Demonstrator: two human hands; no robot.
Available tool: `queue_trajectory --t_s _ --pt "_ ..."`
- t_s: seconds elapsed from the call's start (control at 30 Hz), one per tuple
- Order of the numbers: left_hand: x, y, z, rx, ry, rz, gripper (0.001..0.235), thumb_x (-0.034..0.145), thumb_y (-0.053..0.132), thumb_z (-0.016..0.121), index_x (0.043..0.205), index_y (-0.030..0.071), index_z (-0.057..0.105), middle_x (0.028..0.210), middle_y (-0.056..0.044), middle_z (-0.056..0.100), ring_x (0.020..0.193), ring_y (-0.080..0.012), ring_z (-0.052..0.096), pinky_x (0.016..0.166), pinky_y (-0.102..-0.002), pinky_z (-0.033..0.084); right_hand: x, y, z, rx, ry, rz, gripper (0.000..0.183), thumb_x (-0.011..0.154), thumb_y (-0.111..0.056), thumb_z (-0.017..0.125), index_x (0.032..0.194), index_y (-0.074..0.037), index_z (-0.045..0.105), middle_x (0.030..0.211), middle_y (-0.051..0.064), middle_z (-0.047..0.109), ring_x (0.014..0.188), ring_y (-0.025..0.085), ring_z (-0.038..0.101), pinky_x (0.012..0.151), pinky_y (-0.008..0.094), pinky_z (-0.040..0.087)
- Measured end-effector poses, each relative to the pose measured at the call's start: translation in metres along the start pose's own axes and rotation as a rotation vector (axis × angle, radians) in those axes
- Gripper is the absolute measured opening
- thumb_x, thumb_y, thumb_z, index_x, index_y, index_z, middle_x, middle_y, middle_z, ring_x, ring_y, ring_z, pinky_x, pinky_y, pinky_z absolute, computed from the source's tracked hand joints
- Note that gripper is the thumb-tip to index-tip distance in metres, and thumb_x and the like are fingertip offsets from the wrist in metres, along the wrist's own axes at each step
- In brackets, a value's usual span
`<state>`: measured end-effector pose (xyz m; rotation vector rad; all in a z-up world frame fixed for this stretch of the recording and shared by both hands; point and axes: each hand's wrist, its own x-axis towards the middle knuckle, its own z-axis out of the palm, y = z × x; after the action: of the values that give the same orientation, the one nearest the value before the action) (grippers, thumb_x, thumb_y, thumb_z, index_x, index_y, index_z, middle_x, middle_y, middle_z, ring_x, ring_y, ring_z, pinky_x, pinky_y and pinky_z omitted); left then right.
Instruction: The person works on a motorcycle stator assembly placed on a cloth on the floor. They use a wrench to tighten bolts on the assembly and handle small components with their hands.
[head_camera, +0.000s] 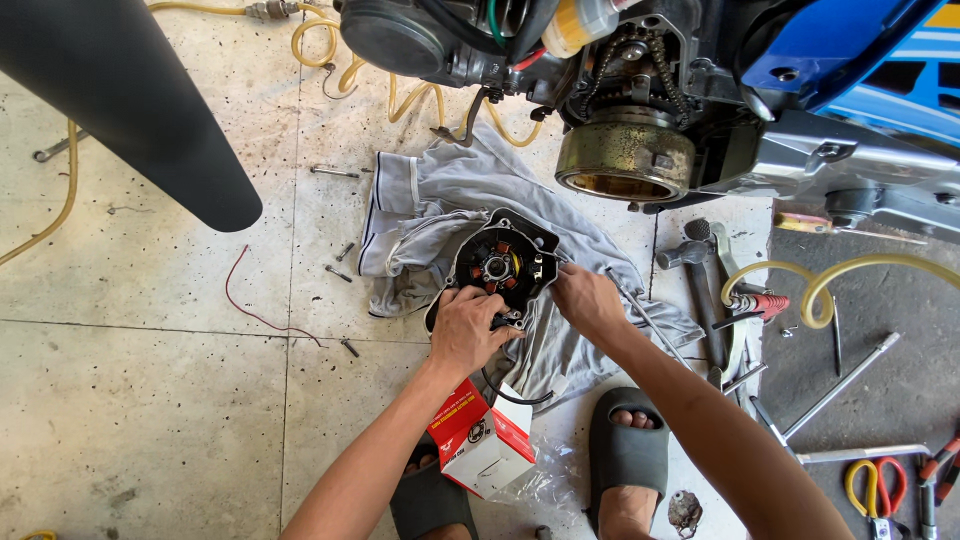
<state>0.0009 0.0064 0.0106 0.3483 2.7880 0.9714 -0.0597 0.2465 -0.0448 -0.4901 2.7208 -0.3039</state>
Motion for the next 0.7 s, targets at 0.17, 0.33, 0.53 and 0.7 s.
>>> queue_trajectory --t_s 0.17,0.33,0.53,0.7 --pt "0.000 -0.002 0.001 -0.008 -0.010 0.028 0.035 0.081 0.044 0.086 0.099 0.020 0.069 0.085 0.000 0.076 0.105 -0.0220 0.070 0.093 -0.046 0.049 0.004 0.008 0.002 -0.006 0.033 0.015 0.022 0.095 -0.036 0.056 0.094 -0.015 0.063 0.088 0.006 0.066 0.069 0.044 0.070 0.063 0.055 0.060" --pt "-0.002 -0.007 0.005 0.001 0.021 0.044 0.037 0.077 0.046 0.088 0.097 0.021 0.069 0.085 0.001 0.076 0.103 -0.0209 0.071 0.091 -0.045 0.049 -0.018 0.008 -0.007 0.130 0.154 0.052 0.016 0.094 -0.033 0.065 0.100 -0.019 0.070 0.087 0.003 0.071 0.076 0.036 0.074 0.064 0.049 0.063" --pt "-0.002 -0.005 0.008 0.004 0.060 0.053 0.040 0.074 0.047 0.089 0.096 0.019 0.070 0.084 -0.001 0.076 0.100 -0.0229 0.071 0.089 -0.047 0.050 -0.055 -0.046 -0.074 0.648 0.320 0.096 0.014 0.084 -0.012 0.077 0.097 -0.016 0.080 0.076 0.004 0.077 0.073 0.024 0.078 0.066 0.034 0.064" --pt "-0.002 -0.003 0.005 0.006 0.048 0.037 0.034 0.077 0.039 0.089 0.097 0.019 0.069 0.083 0.000 0.075 0.102 -0.0223 0.071 0.090 -0.045 0.049 -0.048 -0.074 -0.082 0.539 0.183 -0.290 0.012 0.088 -0.004 0.069 0.096 -0.007 0.077 0.093 0.014 0.075 0.079 0.033 0.077 0.063 0.036 0.064"
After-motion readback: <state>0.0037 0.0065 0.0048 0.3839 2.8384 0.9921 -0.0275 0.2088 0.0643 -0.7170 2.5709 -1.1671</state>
